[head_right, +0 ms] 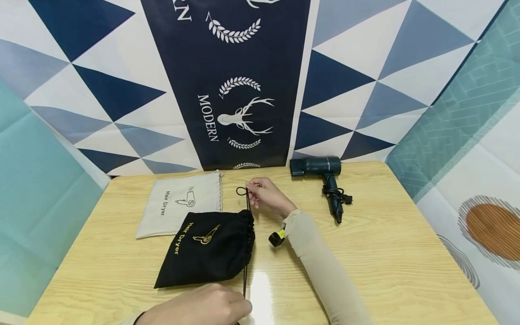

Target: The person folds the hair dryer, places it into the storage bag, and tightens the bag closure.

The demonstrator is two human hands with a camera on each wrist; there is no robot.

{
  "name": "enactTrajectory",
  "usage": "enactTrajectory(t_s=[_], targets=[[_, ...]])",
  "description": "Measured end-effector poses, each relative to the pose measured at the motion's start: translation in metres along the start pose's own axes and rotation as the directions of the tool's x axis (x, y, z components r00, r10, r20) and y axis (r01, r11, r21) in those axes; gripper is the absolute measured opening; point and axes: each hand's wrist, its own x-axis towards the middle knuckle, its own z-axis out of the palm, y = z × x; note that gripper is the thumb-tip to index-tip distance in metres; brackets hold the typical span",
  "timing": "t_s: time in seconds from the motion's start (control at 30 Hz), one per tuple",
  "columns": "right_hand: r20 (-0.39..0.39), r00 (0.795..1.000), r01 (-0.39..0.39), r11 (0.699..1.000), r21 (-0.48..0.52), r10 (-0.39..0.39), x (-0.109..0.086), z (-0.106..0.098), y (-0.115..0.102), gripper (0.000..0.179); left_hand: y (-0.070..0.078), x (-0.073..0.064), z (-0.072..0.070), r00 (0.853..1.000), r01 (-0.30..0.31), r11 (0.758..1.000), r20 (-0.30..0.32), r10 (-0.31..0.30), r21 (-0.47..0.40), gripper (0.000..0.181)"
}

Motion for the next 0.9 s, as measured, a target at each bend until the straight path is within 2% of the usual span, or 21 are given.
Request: enactTrajectory(t_s=[0.13, 0.27, 0.3, 0.37, 0.47, 0.53, 0.57, 0.6, 0.63, 0.67, 0.7, 0.77, 0.8, 0.83, 0.9], targets=[[-0.020, 1.000, -0.016, 1.000, -0.003, 0.016, 0.002, 0.001, 0.002, 0.031, 0.004, 0.003, 0.007, 0.999, -0.036, 0.999, 0.000, 0.036, -0.015, 0.024], [-0.042, 0.999, -0.012, 1.000, -0.011, 0.011, 0.003, 0.000, 0.002, 0.032, 0.004, 0.006, 0.019, 0.998, -0.050, 0.987, 0.028, 0.055, -0.154, 0.017], [-0.046, 0.999, -0.006, 1.000, -0.014, 0.005, 0.003, 0.000, 0.003, 0.033, 0.003, 0.007, 0.024, 0.998, -0.038, 0.981, 0.046, 0.047, -0.189, 0.015], [-0.054, 0.999, 0.003, 1.000, -0.018, -0.004, 0.003, -0.001, 0.004, 0.033, -0.002, 0.009, 0.041, 0.996, 0.012, 0.964, 0.093, 0.013, -0.265, 0.013], [-0.065, 0.998, 0.007, 1.000, -0.013, -0.008, 0.004, -0.002, 0.006, 0.032, -0.009, 0.013, 0.072, 0.989, 0.073, 0.953, 0.142, -0.032, -0.295, 0.012], [-0.074, 0.997, 0.004, 1.000, -0.012, -0.005, 0.005, -0.003, 0.007, 0.031, -0.014, 0.013, 0.093, 0.986, 0.119, 0.915, 0.154, -0.063, -0.386, 0.013], [-0.079, 0.997, 0.003, 1.000, -0.013, -0.004, 0.004, -0.003, 0.007, 0.031, -0.015, 0.013, 0.101, 0.984, 0.132, 0.880, 0.166, -0.061, -0.455, 0.015], [-0.083, 0.997, 0.001, 1.000, -0.014, -0.002, 0.004, -0.003, 0.007, 0.030, -0.014, 0.013, 0.103, 0.982, 0.154, 0.817, 0.174, -0.067, -0.556, 0.018], [-0.089, 0.996, 0.001, 1.000, -0.015, -0.002, 0.004, -0.003, 0.007, 0.030, -0.014, 0.012, 0.106, 0.982, 0.171, 0.725, 0.176, -0.069, -0.667, 0.021], [-0.092, 0.996, 0.001, 1.000, -0.024, -0.003, 0.005, -0.003, 0.008, 0.029, -0.013, 0.011, 0.107, 0.981, 0.187, 0.624, 0.178, -0.078, -0.759, 0.024], [-0.094, 0.996, 0.003, 0.999, -0.034, -0.007, 0.005, -0.003, 0.008, 0.029, -0.012, 0.010, 0.105, 0.982, 0.187, 0.527, 0.173, -0.076, -0.829, 0.026], [-0.102, 0.995, 0.009, 0.999, -0.048, -0.014, 0.005, -0.002, 0.008, 0.029, -0.009, 0.009, 0.098, 0.984, 0.178, 0.381, 0.164, -0.069, -0.907, 0.027], [-0.108, 0.994, 0.012, 0.998, -0.055, -0.018, 0.005, -0.002, 0.008, 0.029, -0.007, 0.008, 0.095, 0.989, 0.147, 0.323, 0.131, -0.071, -0.935, 0.027], [-0.113, 0.993, 0.014, 0.998, -0.065, -0.021, 0.006, -0.002, 0.009, 0.030, -0.005, 0.004, 0.096, 0.990, 0.126, 0.281, 0.104, -0.091, -0.951, 0.033], [-0.125, 0.992, 0.018, 0.996, -0.084, -0.029, 0.006, -0.001, 0.009, 0.030, -0.001, -0.003, 0.098, 0.984, 0.120, 0.195, 0.091, -0.152, -0.973, 0.046]])
